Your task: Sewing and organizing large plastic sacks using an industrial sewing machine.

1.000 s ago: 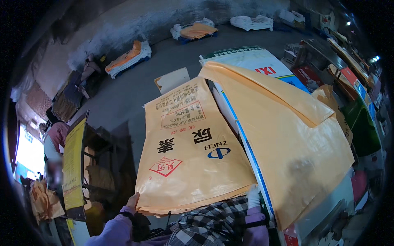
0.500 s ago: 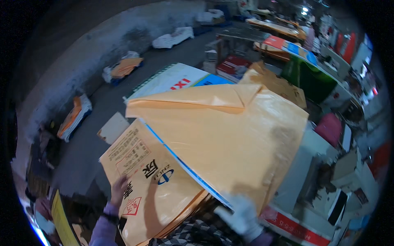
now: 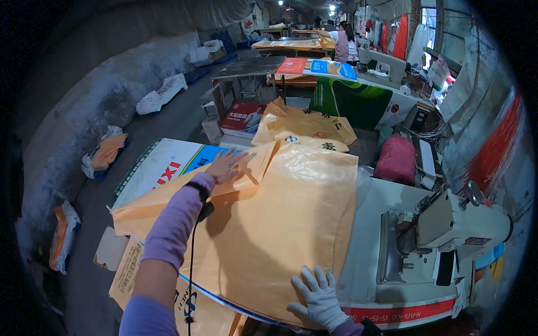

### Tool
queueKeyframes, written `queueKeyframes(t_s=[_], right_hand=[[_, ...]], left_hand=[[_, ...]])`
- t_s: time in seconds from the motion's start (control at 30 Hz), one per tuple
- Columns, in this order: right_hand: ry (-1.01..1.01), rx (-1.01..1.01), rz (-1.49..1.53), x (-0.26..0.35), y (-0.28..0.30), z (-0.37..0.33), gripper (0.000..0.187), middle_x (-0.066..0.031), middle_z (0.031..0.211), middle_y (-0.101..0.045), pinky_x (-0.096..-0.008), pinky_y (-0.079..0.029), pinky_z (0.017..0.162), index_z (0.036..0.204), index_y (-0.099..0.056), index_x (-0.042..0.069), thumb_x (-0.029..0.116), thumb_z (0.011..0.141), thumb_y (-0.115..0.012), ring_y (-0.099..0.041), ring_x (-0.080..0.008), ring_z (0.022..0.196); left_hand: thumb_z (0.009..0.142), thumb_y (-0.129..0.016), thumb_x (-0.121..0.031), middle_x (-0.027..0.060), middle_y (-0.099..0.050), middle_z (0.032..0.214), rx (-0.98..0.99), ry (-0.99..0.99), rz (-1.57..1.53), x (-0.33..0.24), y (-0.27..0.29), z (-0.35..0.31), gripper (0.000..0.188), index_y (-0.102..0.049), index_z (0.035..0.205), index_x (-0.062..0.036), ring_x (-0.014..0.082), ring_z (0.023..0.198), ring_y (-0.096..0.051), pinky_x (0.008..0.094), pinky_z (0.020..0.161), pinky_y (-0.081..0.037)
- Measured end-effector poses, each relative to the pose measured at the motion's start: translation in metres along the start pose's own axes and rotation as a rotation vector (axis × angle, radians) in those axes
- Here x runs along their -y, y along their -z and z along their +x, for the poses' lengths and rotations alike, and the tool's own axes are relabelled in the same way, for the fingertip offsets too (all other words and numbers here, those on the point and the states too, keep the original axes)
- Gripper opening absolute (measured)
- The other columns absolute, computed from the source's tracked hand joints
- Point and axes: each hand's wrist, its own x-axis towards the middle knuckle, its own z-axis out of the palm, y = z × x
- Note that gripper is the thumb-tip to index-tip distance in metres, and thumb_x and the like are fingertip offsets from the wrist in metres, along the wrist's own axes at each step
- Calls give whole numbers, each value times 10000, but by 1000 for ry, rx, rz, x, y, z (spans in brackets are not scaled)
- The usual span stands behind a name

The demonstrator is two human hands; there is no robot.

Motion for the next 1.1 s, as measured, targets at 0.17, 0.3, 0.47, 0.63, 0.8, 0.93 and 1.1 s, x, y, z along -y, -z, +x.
queueKeyframes(t_s=[0.17,0.3,0.47,0.63,0.8,0.93,1.1], right_hand=[[-17,-6,34,0,-2,-2,773,-145,1430,-397,-618,-158,1099,1351,-510,162,613,739,-647,-305,-423,1322],[-90,-187,158,0,5,8,739,-144,1425,-410,-616,-210,1089,1331,-531,159,530,718,-713,-351,-422,1302],[341,-465,-11,37,68,92,455,-140,1278,-513,-556,-304,1089,1142,-628,82,266,728,-672,-446,-346,1233],[756,-367,-3,39,50,58,151,-33,725,-539,-358,-474,965,854,-620,79,119,718,-568,-594,-222,849],[783,-318,-48,66,51,8,182,-26,762,-563,-355,-487,924,883,-624,77,138,718,-580,-600,-206,847],[686,-313,-4,70,66,-4,177,-43,744,-570,-357,-503,867,875,-633,85,134,711,-589,-616,-236,840],[571,-374,31,61,72,-6,166,-58,695,-561,-374,-501,749,833,-636,92,122,671,-615,-620,-249,769]], left_hand=[[845,-563,-320,69,-681,934,734,-62,425,-5,52,8,206,-694,905,-172,287,1028,-600,455,1094,-293],[759,-622,-219,89,-557,776,65,-493,244,-97,103,-68,156,-554,802,-86,286,790,-556,433,762,-420],[746,-642,-188,-20,-569,814,64,-494,27,-231,148,-214,156,-606,883,-122,156,741,-566,318,668,-440],[870,-586,-265,44,-614,905,678,-321,-380,-257,167,-262,183,-584,999,-136,239,918,-564,438,793,-440],[845,-545,-224,57,-651,995,801,-632,-171,-231,133,-238,221,-654,1029,-168,252,1180,-508,605,980,-285],[787,-511,-245,72,-683,997,1365,-282,288,-175,106,-216,338,-685,1073,-195,316,1122,-573,714,1044,-190],[712,-588,-207,99,-687,847,1139,30,375,-98,174,-245,178,-712,834,-170,332,897,-644,526,865,-465]])
